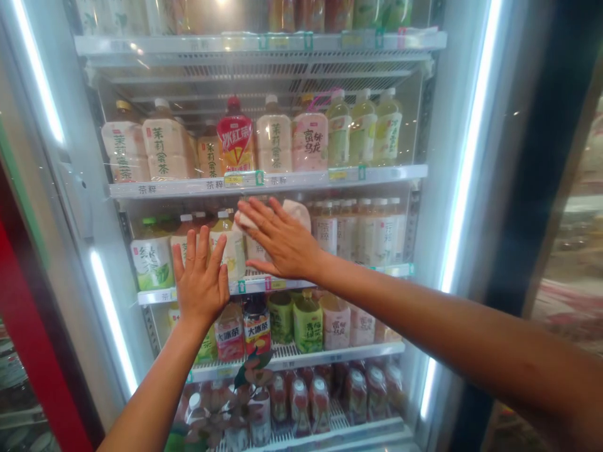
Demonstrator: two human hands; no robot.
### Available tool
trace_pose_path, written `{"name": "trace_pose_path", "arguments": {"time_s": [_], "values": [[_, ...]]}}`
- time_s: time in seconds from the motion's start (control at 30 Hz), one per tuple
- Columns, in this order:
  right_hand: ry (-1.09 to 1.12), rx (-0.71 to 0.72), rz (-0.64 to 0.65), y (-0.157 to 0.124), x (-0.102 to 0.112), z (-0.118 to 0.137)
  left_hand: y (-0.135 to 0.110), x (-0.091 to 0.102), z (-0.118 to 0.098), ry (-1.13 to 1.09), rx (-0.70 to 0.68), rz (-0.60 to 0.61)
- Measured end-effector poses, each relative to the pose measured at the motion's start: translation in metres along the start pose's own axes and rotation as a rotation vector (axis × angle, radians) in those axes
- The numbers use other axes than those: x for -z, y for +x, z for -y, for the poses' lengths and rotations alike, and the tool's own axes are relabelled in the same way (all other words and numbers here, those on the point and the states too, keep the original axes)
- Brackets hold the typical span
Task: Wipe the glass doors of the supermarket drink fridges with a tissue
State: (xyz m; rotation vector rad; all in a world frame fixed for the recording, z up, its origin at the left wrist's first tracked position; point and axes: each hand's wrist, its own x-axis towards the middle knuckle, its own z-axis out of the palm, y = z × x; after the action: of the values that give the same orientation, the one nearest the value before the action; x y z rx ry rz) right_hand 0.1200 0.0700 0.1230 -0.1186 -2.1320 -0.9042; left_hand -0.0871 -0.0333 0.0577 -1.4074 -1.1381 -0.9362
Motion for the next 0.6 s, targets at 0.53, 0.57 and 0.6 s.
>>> {"name": "trace_pose_path", "arguments": {"time_s": [0.53, 0.57, 0.6], "values": [[0.007, -0.263, -0.013, -0.057, -0.04, 0.077, -0.032, 0.003, -0.001, -0.018, 0.016, 0.018], [0.009, -0.286, -0.012, -0.063, -0.044, 0.083, -0.033, 0.002, -0.002, -0.017, 0.02, 0.019], [0.022, -0.258, 0.004, -0.075, -0.051, 0.094, -0.034, 0.002, -0.002, -0.016, 0.026, 0.023]]}}
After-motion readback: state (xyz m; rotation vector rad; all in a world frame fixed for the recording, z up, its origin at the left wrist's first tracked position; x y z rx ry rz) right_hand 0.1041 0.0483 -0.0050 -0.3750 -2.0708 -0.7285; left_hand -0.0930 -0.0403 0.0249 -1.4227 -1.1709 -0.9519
